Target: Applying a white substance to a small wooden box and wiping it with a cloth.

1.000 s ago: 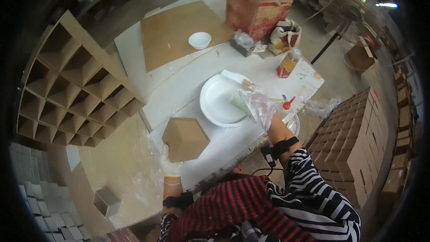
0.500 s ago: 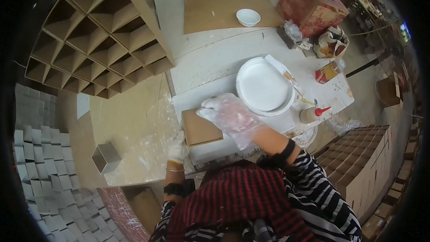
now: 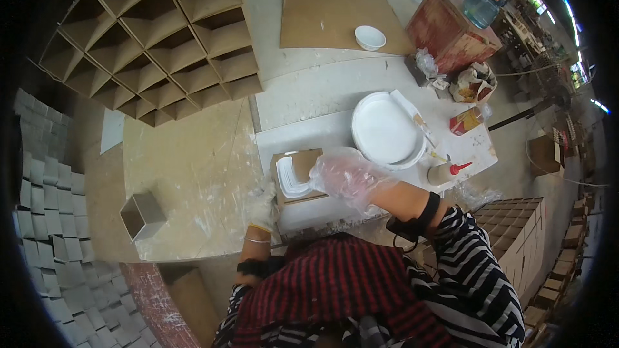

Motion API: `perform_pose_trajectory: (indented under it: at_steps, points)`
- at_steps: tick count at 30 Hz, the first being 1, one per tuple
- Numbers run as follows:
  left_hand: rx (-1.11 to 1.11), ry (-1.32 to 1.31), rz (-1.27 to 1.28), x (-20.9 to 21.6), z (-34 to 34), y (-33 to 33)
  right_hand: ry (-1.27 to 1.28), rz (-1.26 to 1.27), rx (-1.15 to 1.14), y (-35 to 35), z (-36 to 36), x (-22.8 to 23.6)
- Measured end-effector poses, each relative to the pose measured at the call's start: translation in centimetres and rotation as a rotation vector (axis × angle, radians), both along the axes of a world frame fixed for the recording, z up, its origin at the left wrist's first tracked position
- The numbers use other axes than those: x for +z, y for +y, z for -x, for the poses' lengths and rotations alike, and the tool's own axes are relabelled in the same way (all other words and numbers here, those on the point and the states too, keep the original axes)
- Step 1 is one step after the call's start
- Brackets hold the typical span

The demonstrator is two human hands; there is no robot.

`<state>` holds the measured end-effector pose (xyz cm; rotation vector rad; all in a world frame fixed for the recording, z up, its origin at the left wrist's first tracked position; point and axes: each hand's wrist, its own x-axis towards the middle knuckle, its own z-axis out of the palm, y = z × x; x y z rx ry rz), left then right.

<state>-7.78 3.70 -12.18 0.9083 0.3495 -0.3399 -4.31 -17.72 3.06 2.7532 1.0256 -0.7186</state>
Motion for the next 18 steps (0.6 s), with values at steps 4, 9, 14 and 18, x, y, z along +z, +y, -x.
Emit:
perform_pose_trajectory:
  at_steps: [4,9,14,18]
  points:
    - [-0.166,-0.251,-0.427,-1.2,-0.1,-0.2,-0.504,-0.333,0.098,-0.6,-0.6,4.1]
    - [-0.060,0.025,0.091,-0.8,-1.3,-1.2,-0.291,-0.236,-0.144,-1.4,0.0,-2.0]
    - [-0.046,-0.075,-0.129,-1.5,-1.3,1.7,0.156,-0.133,-0.265,-0.3,-0.1,-4.2]
    - [-0.440,0.036,-0.863,5.1,-2.8,0.2,0.022,-0.258,-0.266,-2.8,2.5,-2.9]
